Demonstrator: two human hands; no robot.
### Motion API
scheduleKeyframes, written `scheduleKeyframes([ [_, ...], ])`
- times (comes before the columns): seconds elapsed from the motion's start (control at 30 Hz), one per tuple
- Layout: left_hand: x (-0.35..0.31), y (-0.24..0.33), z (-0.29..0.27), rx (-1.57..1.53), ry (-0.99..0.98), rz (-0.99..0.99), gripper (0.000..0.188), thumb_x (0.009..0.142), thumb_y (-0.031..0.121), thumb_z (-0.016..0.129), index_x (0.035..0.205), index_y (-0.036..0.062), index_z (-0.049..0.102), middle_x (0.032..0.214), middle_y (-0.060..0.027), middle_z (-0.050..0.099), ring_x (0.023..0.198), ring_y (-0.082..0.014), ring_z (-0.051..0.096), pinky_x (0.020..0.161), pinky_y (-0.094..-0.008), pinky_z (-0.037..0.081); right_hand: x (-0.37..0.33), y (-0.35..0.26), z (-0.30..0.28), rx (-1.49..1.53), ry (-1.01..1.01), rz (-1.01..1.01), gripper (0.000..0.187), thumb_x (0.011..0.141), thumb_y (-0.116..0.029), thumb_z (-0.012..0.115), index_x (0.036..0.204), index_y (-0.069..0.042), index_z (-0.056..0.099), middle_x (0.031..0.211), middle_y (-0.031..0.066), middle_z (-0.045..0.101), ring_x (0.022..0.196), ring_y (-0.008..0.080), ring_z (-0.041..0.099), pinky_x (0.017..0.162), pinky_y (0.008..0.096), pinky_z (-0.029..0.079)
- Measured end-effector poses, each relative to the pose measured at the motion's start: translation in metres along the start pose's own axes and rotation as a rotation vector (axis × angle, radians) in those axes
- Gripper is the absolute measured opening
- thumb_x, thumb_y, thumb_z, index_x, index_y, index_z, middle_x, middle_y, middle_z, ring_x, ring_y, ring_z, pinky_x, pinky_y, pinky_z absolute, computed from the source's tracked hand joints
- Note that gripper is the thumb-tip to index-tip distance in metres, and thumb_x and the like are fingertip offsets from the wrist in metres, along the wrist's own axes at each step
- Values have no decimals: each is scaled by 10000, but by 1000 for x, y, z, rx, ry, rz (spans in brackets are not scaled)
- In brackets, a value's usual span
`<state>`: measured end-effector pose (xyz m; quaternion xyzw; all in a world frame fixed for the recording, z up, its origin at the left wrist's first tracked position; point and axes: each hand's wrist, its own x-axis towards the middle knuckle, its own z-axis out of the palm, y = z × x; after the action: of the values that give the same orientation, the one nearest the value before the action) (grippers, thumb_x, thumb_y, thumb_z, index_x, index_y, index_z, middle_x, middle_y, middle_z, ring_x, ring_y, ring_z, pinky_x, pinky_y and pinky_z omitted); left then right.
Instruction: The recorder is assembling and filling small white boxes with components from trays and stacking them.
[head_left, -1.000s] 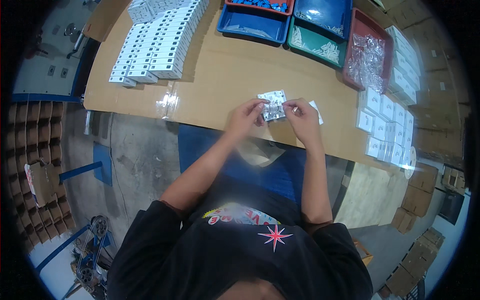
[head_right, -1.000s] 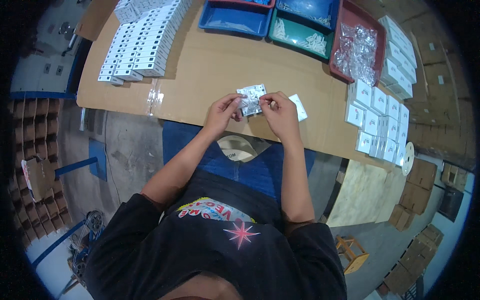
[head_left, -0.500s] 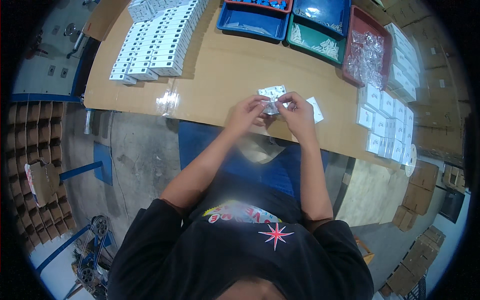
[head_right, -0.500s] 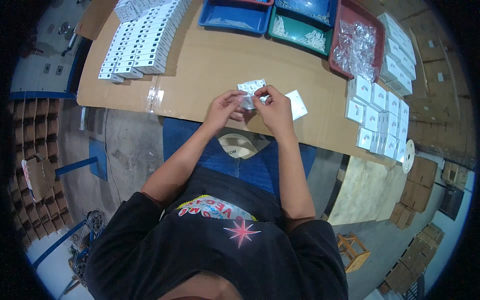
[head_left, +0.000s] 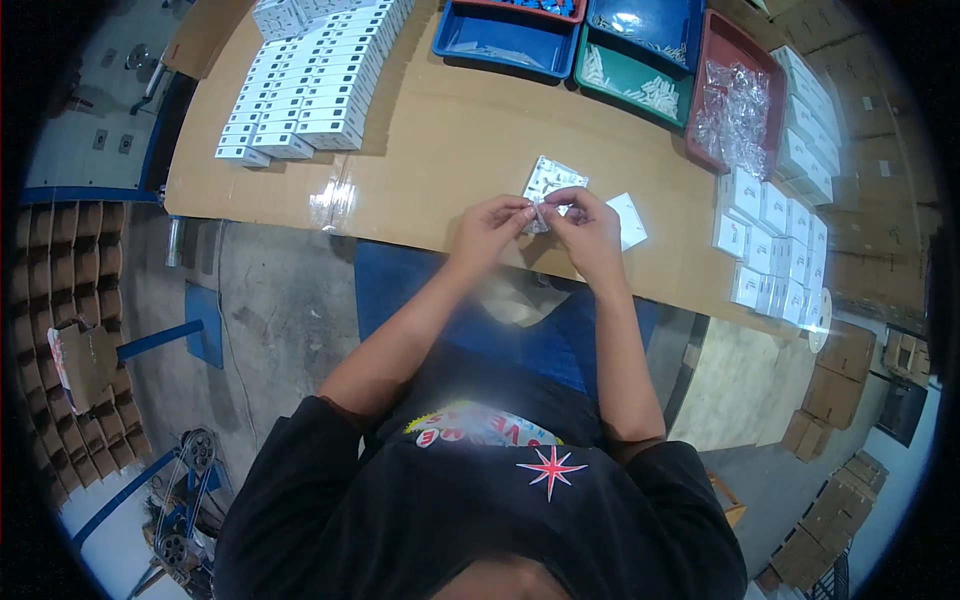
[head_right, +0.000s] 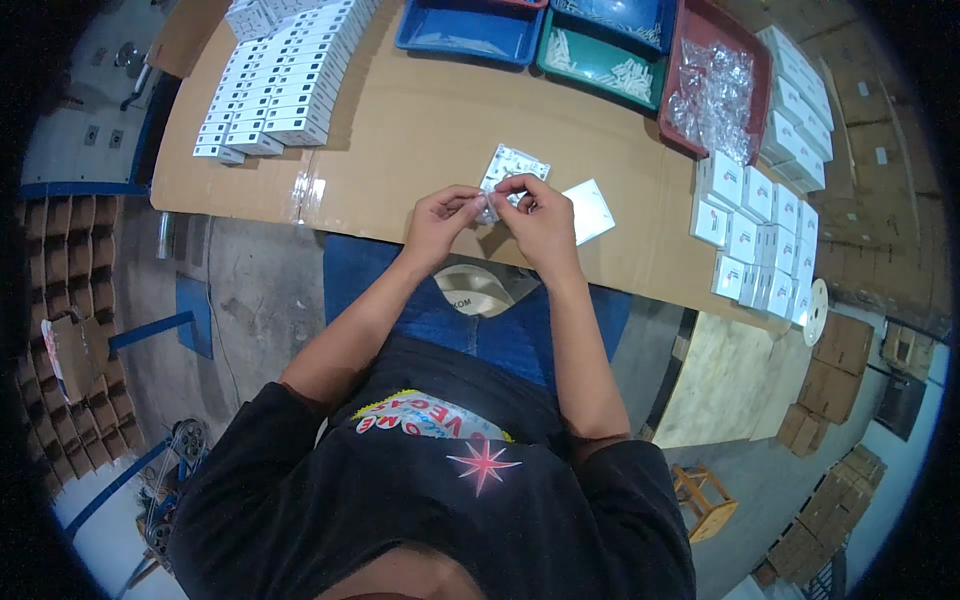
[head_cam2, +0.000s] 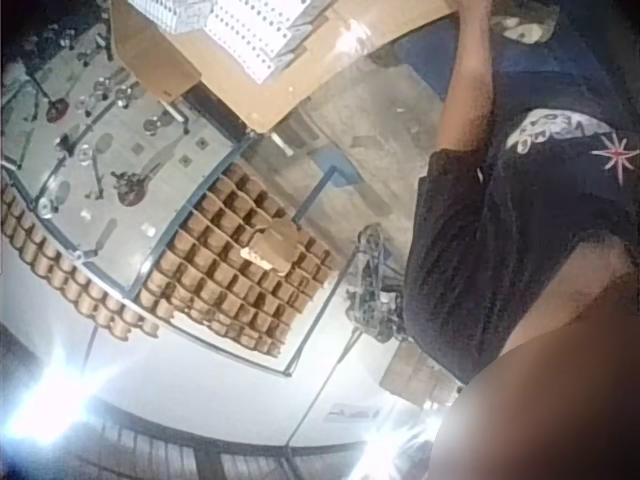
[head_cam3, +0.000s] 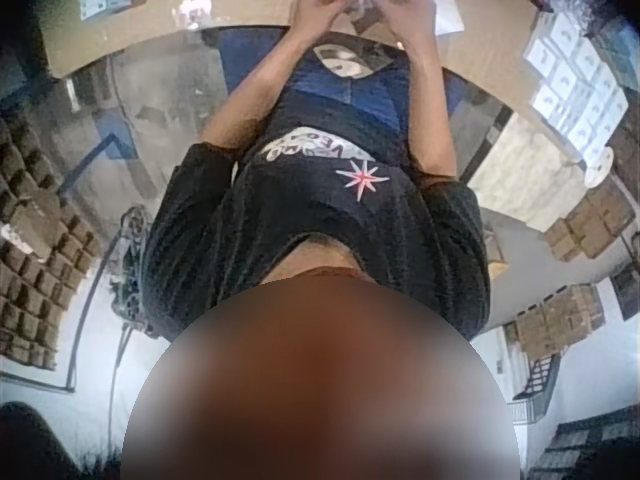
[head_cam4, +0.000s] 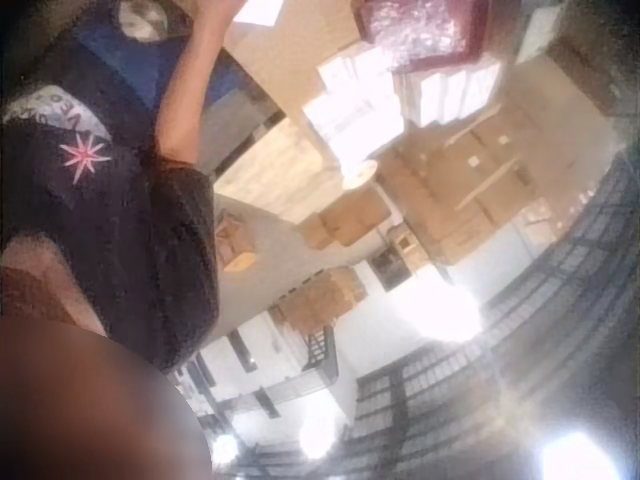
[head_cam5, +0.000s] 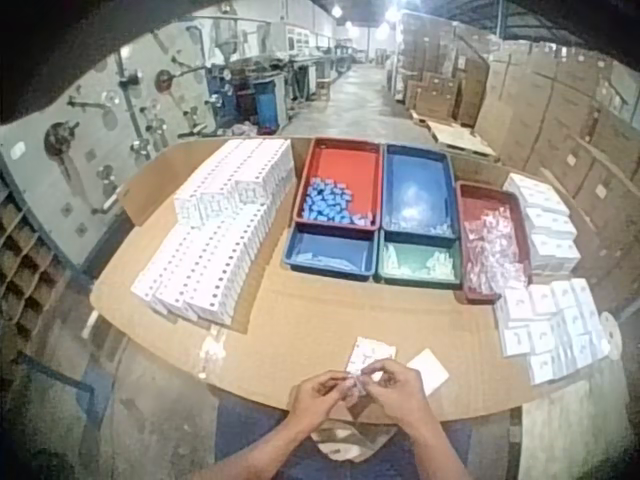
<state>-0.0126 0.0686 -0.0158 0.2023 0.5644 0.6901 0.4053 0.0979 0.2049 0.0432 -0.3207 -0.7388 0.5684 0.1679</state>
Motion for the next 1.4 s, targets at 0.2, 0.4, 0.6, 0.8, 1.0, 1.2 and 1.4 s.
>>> scheduleKeyframes([
  [0.2, 0, 5, -1, -130, 43, -45, 208, 1001, 138, 682, 1151, -6, 691, 993, -68, 733, 925, -125, 690, 770, -266, 567, -1, -3, -4, -7, -106, -65, 134, 869, -110, 793, 965, -29, 747, 810, -18, 639, 645, 40, 478, 579, 220, 393],
  [0.4, -1, 6, 5, -211, 61, -74, 187, 1002, 148, 681, 1131, 13, 691, 1063, -87, 711, 936, -145, 703, 727, -280, 608, -2, 11, 2, 51, -99, -49, 148, 876, -92, 790, 993, -17, 740, 879, -19, 644, 660, 40, 506, 598, 215, 414],
  [0.6, -1, 2, -2, -164, 117, -103, 211, 992, 162, 696, 1148, 20, 694, 1080, -67, 710, 966, -142, 692, 764, -278, 605, -3, 9, 7, 38, -123, 43, 144, 893, -93, 762, 1011, -15, 734, 807, 11, 689, 702, 47, 577, 623, 222, 456],
  [0.8, 1, 2, -1, -120, 94, -57, 217, 986, 148, 703, 1165, 25, 698, 1082, -50, 717, 964, -119, 685, 804, -275, 580, 1, 14, 2, -5, -92, -85, 138, 923, -124, 733, 1007, -14, 726, 818, 40, 722, 709, 98, 626, 654, 260, 498],
  [1.0, 1, 1, 0, -66, 88, -23, 195, 996, 138, 688, 1152, 21, 688, 1052, -31, 715, 952, -97, 664, 759, -248, 538, 4, 9, -13, -139, -153, -53, 147, 920, -123, 739, 1007, -7, 713, 822, 49, 718, 720, 97, 619, 665, 261, 501],
  [1.2, 1, 0, -2, -4, 50, -39, 191, 1010, 136, 667, 1159, 17, 671, 1043, -20, 705, 953, -83, 652, 769, -234, 524, 1, 8, -11, 72, -125, 23, 162, 895, -77, 757, 1030, 7, 723, 860, 18, 701, 730, 59, 587, 665, 229, 482],
  [1.4, 0, 9, 1, -36, 48, -84, 220, 1000, 129, 680, 1172, -9, 686, 1069, -48, 718, 988, -111, 675, 849, -262, 552, 2, 18, -13, 89, -186, 10, 192, 898, -78, 761, 1072, -3, 731, 895, 10, 702, 739, 47, 587, 647, 209, 471],
])
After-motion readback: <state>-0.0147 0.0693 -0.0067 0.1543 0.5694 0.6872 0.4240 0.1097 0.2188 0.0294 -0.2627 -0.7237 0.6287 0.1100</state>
